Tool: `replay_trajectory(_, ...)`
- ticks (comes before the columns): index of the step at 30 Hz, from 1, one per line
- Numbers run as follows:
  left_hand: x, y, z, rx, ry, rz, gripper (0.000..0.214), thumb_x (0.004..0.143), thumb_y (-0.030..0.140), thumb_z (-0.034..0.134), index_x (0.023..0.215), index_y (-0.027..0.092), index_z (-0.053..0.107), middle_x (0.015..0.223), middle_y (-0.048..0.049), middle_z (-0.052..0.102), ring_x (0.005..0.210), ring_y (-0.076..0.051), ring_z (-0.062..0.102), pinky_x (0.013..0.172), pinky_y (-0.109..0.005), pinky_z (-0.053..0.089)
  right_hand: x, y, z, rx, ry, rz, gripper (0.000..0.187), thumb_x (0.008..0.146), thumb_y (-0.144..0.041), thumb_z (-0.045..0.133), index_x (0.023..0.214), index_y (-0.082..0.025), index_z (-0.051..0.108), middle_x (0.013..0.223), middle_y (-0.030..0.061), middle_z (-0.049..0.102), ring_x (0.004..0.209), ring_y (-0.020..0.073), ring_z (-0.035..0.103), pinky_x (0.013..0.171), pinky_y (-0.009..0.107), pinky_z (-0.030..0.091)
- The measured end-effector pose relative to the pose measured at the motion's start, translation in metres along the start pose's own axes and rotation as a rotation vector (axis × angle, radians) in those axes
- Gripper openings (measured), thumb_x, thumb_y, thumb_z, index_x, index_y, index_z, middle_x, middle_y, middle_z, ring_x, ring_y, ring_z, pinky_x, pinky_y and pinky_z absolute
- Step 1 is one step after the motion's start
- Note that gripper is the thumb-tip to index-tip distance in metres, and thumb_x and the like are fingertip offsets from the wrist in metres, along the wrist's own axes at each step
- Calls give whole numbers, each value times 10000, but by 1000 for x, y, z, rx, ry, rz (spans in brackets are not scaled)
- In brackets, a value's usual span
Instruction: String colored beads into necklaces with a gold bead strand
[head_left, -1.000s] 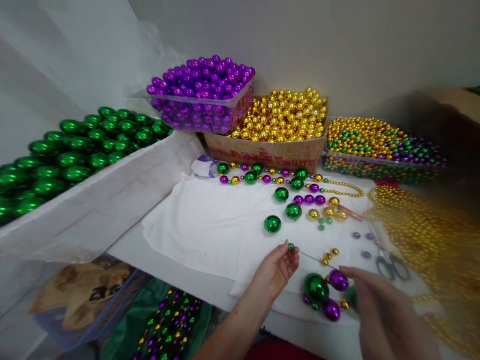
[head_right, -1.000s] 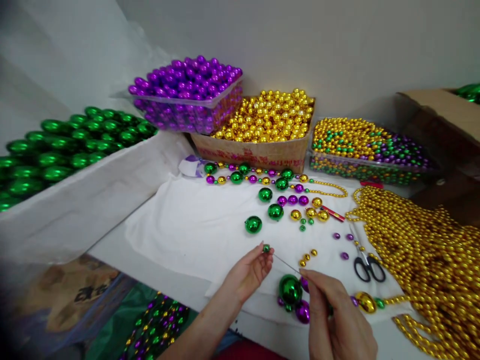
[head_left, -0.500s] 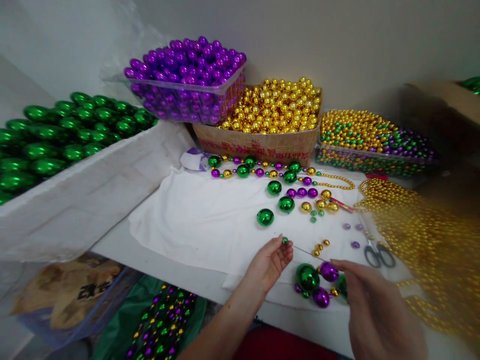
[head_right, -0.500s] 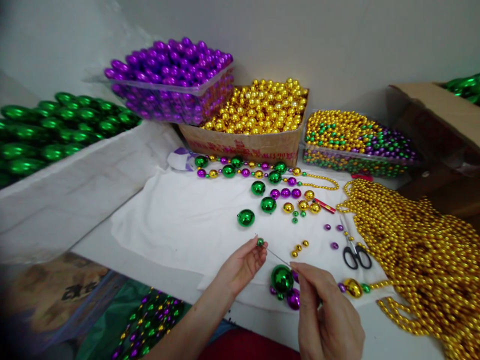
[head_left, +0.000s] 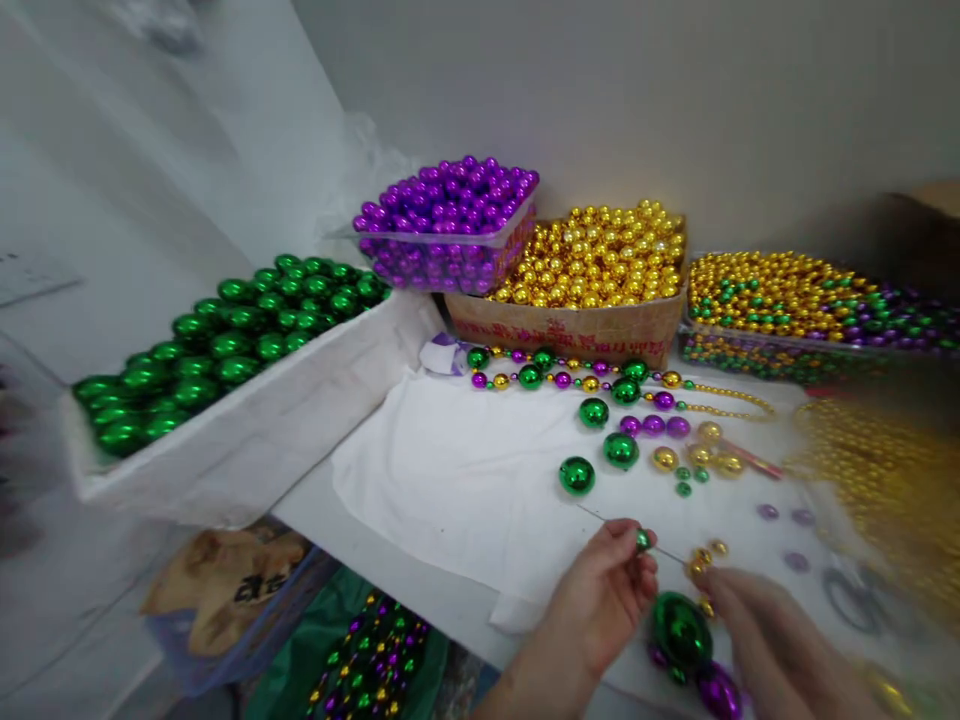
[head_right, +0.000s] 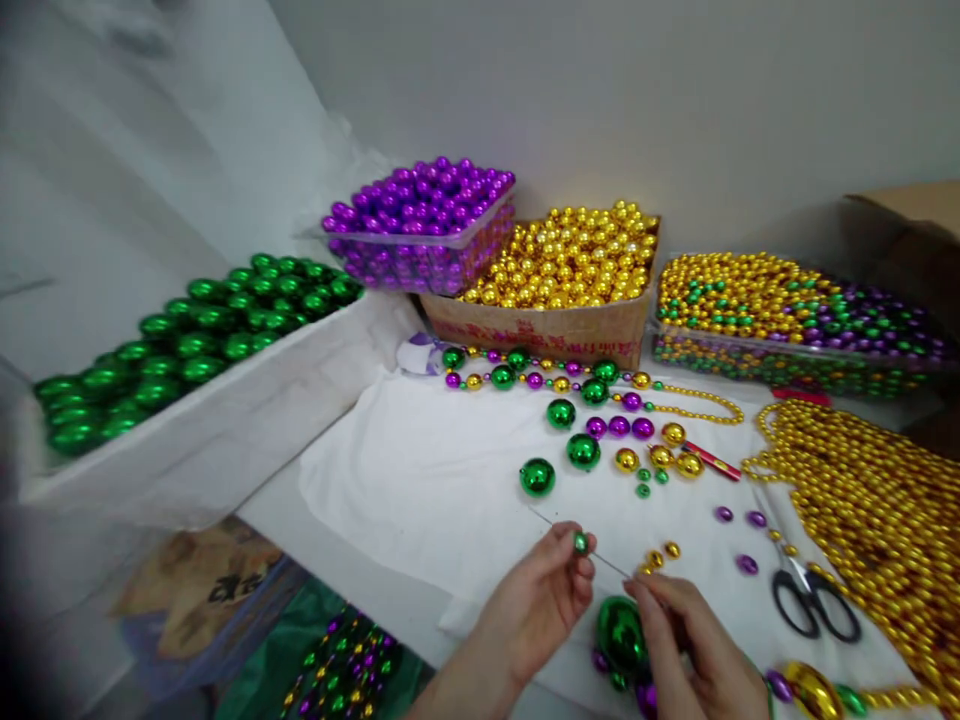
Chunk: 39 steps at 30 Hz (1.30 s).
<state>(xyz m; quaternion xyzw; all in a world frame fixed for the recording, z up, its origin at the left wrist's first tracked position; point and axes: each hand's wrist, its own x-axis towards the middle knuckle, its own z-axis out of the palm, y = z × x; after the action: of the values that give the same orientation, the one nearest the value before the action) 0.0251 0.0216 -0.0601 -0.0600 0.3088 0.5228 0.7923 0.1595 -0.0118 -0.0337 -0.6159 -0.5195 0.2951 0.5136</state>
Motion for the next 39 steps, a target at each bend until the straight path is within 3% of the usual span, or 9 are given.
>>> replay_trajectory(2, -4, -4, 4, 131, -64, 90, 125, 715, 151, 736, 805, 121, 656, 828, -67, 664, 611, -93, 607, 534, -170, 482, 4, 16, 5, 78, -104, 89, 227, 806, -427, 615, 805, -216, 700, 835, 22, 705, 787, 205, 649, 691, 251, 515)
replay_trajectory(5, -9, -8, 8, 384, -67, 255, 170, 758, 251, 703, 804, 88, 690, 741, -83, 652, 606, -121, 604, 557, -206, 490, 12, 33, 4, 60, -307, 27, 256, 807, -444, 617, 900, -228, 716, 869, 20, 702, 785, 196, 653, 677, 253, 525)
replay_trajectory(7, -10, -8, 10, 532, -32, 335, 197, 762, 281, 693, 800, 88, 707, 727, -78, 645, 596, -128, 603, 563, -217, 492, 16, 39, -1, -47, -344, -50, 331, 822, -438, 608, 1085, -251, 682, 990, 33, 692, 850, 205, 654, 734, 291, 529)
replay_trajectory(10, -11, -7, 11, 704, -34, 381, 189, 746, 290, 695, 762, 103, 720, 950, -104, 653, 517, -84, 563, 491, -208, 456, 22, 41, -7, -202, -346, -175, 431, 842, -424, 590, 1255, -300, 579, 1185, 47, 630, 1044, 246, 597, 878, 398, 484)
replay_trajectory(16, -14, -6, 12, 796, -70, 392, 191, 772, 308, 671, 763, 125, 725, 1178, -125, 600, 424, 5, 416, 407, -189, 303, 30, 51, -9, -307, -359, -371, 267, 819, -373, 623, 1070, -298, 674, 1059, 57, 663, 994, 267, 590, 837, 429, 476)
replay_trajectory(21, -5, -8, 10, 687, -78, 334, 169, 791, 304, 662, 783, 144, 719, 1155, -106, 624, 475, -13, 450, 464, -186, 331, 29, 51, -11, -220, -548, -153, 227, 907, -345, 493, 823, -233, 671, 880, 61, 663, 866, 224, 599, 775, 348, 474)
replay_trajectory(27, 11, -12, 10, 662, -38, 307, 167, 761, 295, 694, 761, 128, 704, 1064, -86, 641, 565, -46, 507, 540, -188, 388, 27, 45, -22, -139, -488, 42, 242, 911, -357, 495, 788, -229, 660, 822, 40, 651, 828, 216, 586, 745, 320, 443)
replay_trajectory(36, 19, -16, 29, 768, -134, 364, 149, 773, 275, 681, 761, 128, 705, 936, -53, 635, 602, -72, 521, 556, -201, 410, 33, 36, -44, -295, -251, -59, 184, 879, -339, 548, 884, -267, 718, 1145, 47, 637, 1039, 246, 570, 911, 393, 407)
replay_trajectory(39, 22, -15, 36, 824, -189, 368, 142, 775, 262, 679, 745, 125, 699, 821, -42, 632, 603, -86, 525, 563, -210, 418, 35, 32, -45, -100, -200, 72, 170, 842, -370, 604, 875, -257, 727, 1078, 54, 670, 916, 225, 610, 768, 352, 469)
